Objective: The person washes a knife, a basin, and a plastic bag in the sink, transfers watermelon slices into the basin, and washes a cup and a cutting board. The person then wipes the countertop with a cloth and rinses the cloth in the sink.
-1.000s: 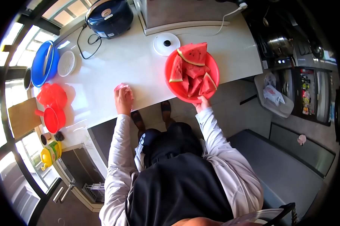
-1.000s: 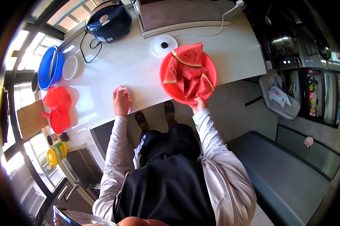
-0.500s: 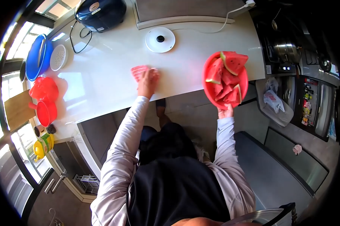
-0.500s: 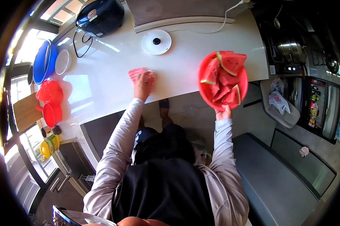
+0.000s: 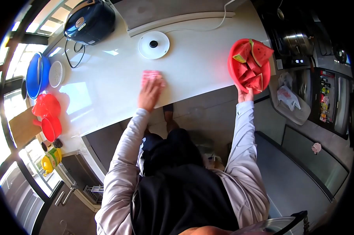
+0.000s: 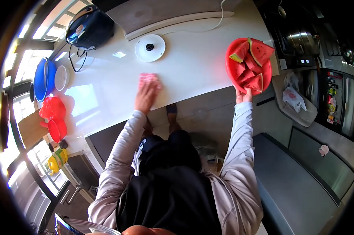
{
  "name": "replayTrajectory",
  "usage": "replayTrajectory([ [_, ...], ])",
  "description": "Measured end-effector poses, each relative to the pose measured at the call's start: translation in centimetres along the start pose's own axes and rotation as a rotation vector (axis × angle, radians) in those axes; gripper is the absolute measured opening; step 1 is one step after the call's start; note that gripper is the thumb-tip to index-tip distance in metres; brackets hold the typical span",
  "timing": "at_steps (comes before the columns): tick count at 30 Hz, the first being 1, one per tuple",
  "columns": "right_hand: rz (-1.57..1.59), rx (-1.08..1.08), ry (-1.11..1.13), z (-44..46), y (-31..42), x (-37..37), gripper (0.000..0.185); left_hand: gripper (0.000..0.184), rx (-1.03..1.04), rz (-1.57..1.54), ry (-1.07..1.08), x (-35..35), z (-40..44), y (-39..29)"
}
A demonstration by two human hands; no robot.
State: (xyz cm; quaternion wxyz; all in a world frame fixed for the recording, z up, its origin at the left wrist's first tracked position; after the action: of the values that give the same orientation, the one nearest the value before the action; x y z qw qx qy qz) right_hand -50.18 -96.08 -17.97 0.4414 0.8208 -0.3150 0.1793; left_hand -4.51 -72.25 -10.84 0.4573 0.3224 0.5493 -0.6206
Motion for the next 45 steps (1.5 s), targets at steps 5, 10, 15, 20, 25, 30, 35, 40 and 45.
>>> replayTrajectory([
  [5, -0.039, 0.075, 0.0, -0.2, -0.6, 0.9, 0.052, 0.042, -0.414, 0.29, -0.187, -8.8, -6.0, 10.8],
  [10, -0.315, 0.076, -0.243, -5.6, 0.5, 0.4, 0.051, 0.049, -0.625, 0.207, -0.252, -5.5, -6.6, 12.1],
  [15, -1.238, -0.624, 0.231, -16.5, -7.8, 11.6, 0.038, 0.051, -0.432, 0.293, 0.067, 1.4, -0.7, 2.5],
  [20, -1.649, -0.94, 0.708, -20.9, -22.1, 23.2, 0.049, 0.057, -0.752, -1.177, -0.086, 4.2, 0.7, -4.1],
  [25, -1.953, -1.076, 0.764, -18.4, -25.7, 21.9, 0.057, 0.056, -0.689, -1.403, -0.219, 2.3, -3.7, 0.1],
  [30, -1.988, -1.163, 0.451, -14.8, -18.7, 19.1, 0.057, 0.032, -0.889, -1.247, -0.143, -5.7, -15.9, 4.2],
  [35, -1.848, -1.111, 0.803, -16.9, -18.6, 23.6, 0.068, 0.029, -1.073, -1.111, -0.195, -10.1, -29.2, 5.9],
  [40, -2.096, -1.109, 0.505, -16.6, -25.3, 21.5, 0.071, 0.033, -1.157, -1.192, -0.269, -11.4, -36.1, 5.0],
  [45, -2.149, -1.187, 0.407, -25.6, -37.9, 26.8, 0.062, 0.028, -1.094, -1.277, -0.2, -13.5, -40.3, 4.7],
])
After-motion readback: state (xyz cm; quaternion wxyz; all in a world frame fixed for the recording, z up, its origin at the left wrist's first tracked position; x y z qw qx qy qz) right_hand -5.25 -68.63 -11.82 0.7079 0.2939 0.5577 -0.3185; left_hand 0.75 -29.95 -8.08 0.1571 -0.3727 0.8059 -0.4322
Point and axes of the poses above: each hand's wrist, its own z-axis towards the middle knuckle, its own x-axis out of the palm, y = z × x, the point moved 10 cm from there along z, towards the middle knuckle, and after that the axes turned 3 degrees about -z, right-handed, at the moved point
